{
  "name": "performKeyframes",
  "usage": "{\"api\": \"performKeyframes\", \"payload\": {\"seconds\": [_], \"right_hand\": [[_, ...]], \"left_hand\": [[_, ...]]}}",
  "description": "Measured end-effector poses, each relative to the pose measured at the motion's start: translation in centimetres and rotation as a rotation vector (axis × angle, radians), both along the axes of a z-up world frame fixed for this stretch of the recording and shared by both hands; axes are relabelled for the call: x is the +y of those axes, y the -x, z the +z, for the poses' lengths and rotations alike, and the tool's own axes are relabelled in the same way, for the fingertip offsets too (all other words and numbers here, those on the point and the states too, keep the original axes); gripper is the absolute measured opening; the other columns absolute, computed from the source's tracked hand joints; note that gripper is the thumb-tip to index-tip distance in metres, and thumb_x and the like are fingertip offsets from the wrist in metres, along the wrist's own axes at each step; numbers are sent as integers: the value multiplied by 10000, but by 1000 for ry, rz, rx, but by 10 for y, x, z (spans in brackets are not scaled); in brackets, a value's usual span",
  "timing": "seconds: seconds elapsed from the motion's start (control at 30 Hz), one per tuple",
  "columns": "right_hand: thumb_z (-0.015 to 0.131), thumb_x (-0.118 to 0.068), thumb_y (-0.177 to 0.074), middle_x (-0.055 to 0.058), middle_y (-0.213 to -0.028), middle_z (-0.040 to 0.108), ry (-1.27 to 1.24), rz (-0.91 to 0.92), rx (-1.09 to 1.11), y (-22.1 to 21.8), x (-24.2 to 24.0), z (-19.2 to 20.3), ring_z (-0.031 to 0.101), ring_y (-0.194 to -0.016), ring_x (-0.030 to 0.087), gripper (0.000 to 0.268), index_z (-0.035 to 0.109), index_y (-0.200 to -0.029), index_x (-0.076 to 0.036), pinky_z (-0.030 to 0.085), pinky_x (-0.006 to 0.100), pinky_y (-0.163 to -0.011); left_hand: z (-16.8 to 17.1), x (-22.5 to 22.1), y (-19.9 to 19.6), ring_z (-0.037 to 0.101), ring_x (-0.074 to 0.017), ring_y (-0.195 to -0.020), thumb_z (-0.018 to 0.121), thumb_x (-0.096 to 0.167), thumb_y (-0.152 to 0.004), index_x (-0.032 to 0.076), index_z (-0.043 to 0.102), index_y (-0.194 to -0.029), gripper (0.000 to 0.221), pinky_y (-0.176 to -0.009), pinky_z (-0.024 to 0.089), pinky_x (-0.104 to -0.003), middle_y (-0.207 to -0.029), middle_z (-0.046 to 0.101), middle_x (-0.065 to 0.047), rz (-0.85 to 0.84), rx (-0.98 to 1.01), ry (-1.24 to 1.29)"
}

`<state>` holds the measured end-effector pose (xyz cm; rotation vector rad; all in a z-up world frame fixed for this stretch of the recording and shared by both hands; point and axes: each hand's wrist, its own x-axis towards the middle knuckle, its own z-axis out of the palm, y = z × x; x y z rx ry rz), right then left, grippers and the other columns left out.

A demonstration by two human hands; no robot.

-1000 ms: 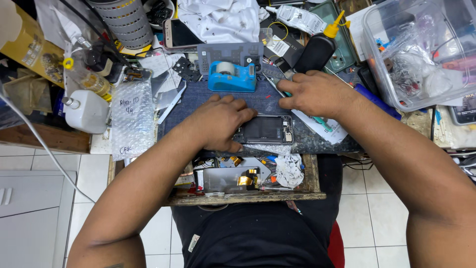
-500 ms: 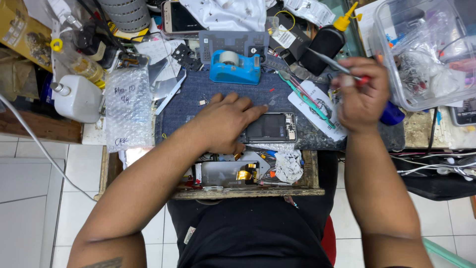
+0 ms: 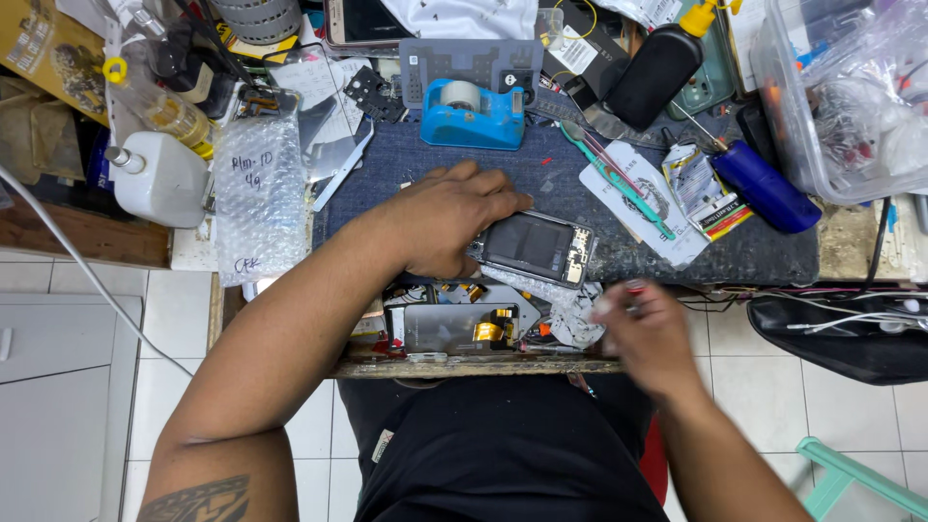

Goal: The person disassembles and repairs mobile phones by removing and replacing internal components using small tools like a pick and screwdriver at a workbench.

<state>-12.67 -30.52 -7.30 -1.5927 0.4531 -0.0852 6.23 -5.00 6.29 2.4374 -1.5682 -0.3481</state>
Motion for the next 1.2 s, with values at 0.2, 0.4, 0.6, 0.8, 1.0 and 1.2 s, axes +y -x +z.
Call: {"api": "performKeyframes", "payload": {"seconds": [0.2, 0.4, 0.6, 0.8, 1.0, 1.2], "right_hand": [[705, 14, -906, 71, -857, 672, -203, -83, -192, -8, 34, -2, 578, -600, 76, 149, 584, -946, -63, 477, 220, -502], [758, -9, -901, 38, -845, 629, 131, -105, -225, -25, 23, 19, 549, -645, 54, 158, 617, -972, -21, 445, 210, -536], [590, -41, -1066, 73, -837, 635, 90, -52, -328, -13, -19, 24, 605, -686, 142, 155, 682, -1172, 24, 510, 286, -619], [656, 117, -1076, 136, -1211, 643, 88, -118, -682, -18, -34, 53, 675, -1063, 212, 203, 576, -1239, 26, 595, 359, -995], [688, 125, -1102, 145, -1174, 633, 112, 76, -855, -88, 26, 78, 698, -1046, 224, 338, 506, -1342, -27, 625, 372, -941], [705, 85, -1068, 170, -1195, 704, 671, 239, -765, -153, 90, 82, 723, -1060, 202, 488, 460, -1476, -21, 599, 285, -916]], "left_hand": [[-2, 9, 6, 496, -333, -1244, 932, 245, -576, 160, 490, -1451, 984, -1045, 408, -505, -1332, 562, -67, 33, 2, 14], [-5, 16, 8, 491, -338, -1268, 912, 232, -608, 137, 500, -1451, 943, -1014, 411, -516, -1351, 569, -93, 46, -7, 147], [-22, 67, 35, 532, -381, -1199, 880, 240, -660, 45, 535, -1409, 848, -957, 440, -497, -1343, 587, -160, 186, -149, 531], [-60, 106, 76, 638, -287, -1000, 778, 53, -903, 38, 702, -1129, 239, -863, 513, -399, -1063, 684, -89, 417, -206, 783], [-81, 107, 89, 637, -280, -1058, 780, 44, -856, 40, 697, -1088, 246, -885, 527, -390, -1086, 673, -87, 457, -374, 887], [-86, 98, 79, 598, -271, -1138, 780, 109, -832, 61, 720, -1129, 307, -1001, 452, -456, -1167, 665, -62, 458, -405, 809]]}}
